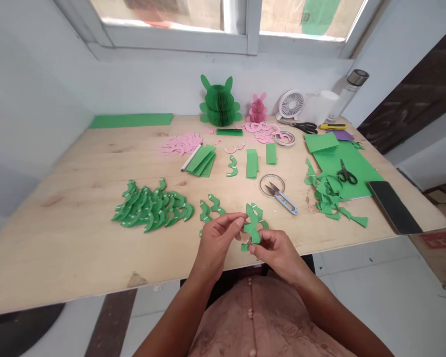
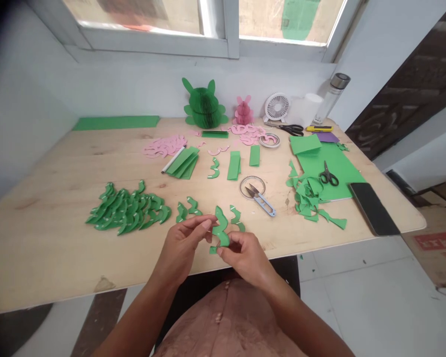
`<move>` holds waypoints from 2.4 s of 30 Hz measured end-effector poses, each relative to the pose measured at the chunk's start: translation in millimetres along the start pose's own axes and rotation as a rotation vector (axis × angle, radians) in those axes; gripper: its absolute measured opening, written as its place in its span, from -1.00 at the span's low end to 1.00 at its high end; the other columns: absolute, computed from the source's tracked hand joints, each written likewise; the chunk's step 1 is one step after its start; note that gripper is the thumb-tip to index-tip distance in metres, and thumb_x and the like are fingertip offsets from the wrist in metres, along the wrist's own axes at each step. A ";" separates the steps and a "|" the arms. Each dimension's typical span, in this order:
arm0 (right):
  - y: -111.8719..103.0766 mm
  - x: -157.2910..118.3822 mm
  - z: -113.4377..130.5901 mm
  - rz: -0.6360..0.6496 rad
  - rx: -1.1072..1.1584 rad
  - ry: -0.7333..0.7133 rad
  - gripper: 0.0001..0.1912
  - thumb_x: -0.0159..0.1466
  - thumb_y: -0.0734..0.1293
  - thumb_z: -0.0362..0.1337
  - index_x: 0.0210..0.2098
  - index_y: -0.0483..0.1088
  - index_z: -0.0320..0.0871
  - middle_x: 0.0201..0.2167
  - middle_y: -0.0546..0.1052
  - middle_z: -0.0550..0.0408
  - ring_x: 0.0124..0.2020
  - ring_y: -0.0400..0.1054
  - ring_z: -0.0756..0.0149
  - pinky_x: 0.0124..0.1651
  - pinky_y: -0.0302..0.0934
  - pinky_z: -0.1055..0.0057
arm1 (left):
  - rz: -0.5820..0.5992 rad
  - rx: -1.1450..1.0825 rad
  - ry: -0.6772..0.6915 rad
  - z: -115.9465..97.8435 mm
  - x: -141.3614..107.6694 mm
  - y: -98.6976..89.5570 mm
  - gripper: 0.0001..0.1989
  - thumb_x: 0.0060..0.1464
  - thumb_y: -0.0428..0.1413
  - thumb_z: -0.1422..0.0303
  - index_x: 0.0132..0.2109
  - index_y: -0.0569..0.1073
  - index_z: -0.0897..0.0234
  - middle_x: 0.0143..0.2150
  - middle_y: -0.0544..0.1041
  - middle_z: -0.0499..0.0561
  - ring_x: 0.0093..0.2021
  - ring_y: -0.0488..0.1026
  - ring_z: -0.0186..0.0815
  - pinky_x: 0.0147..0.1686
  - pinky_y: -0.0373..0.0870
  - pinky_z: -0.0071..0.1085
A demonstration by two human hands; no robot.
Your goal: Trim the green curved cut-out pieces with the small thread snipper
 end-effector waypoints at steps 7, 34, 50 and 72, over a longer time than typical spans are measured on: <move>3.0 -1.5 2.5 0.034 -0.047 0.006 -0.79 0.09 0.32 -0.22 -0.58 0.26 -0.17 -0.60 0.16 0.24 -0.53 0.00 0.47 -0.47 -0.09 0.49 | -0.034 -0.192 -0.134 13.6 -1.6 0.4 -0.80 -0.17 0.26 0.35 -0.32 0.52 0.33 -0.47 0.49 -0.04 -0.54 0.34 -0.45 -0.53 0.26 -0.50; 2.9 -1.9 3.0 0.030 -0.207 0.009 -0.81 0.10 0.28 -0.35 -0.60 0.20 -0.17 -0.66 0.12 0.29 -0.59 -0.02 0.52 -0.55 -0.15 0.52 | -0.046 -0.208 -0.133 18.4 -5.0 1.1 -0.86 -0.18 0.26 0.38 -0.44 0.47 0.35 -0.54 0.43 -0.10 -0.57 0.31 -0.48 -0.53 0.25 -0.52; -39.3 -2.8 19.3 -0.390 -1.101 -0.272 -0.85 0.24 0.23 -0.25 -0.32 0.42 -0.14 -0.38 0.48 0.02 -0.25 0.32 0.22 -0.18 0.13 0.36 | -0.221 -0.198 -0.168 24.3 -10.6 -2.9 -0.78 -0.25 0.28 0.33 -0.43 0.46 0.35 -0.52 0.41 -0.11 -0.59 0.26 -0.50 -0.55 0.32 -0.51; -36.4 11.9 14.7 -0.444 -1.134 -0.247 -0.91 0.16 0.22 -0.36 -0.47 0.31 -0.13 -0.49 0.44 0.09 -0.39 0.29 0.27 -0.31 0.07 0.39 | -0.241 -0.226 -0.185 28.2 -8.6 -4.3 -0.76 -0.29 0.28 0.31 -0.44 0.45 0.36 -0.55 0.39 -0.12 -0.62 0.25 -0.50 -0.62 0.30 -0.52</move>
Point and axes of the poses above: each hand's wrist, its own x-axis towards the middle knuckle, its own y-axis out of the palm, z = x × y, the point moved 5 cm from there along x, towards the middle knuckle
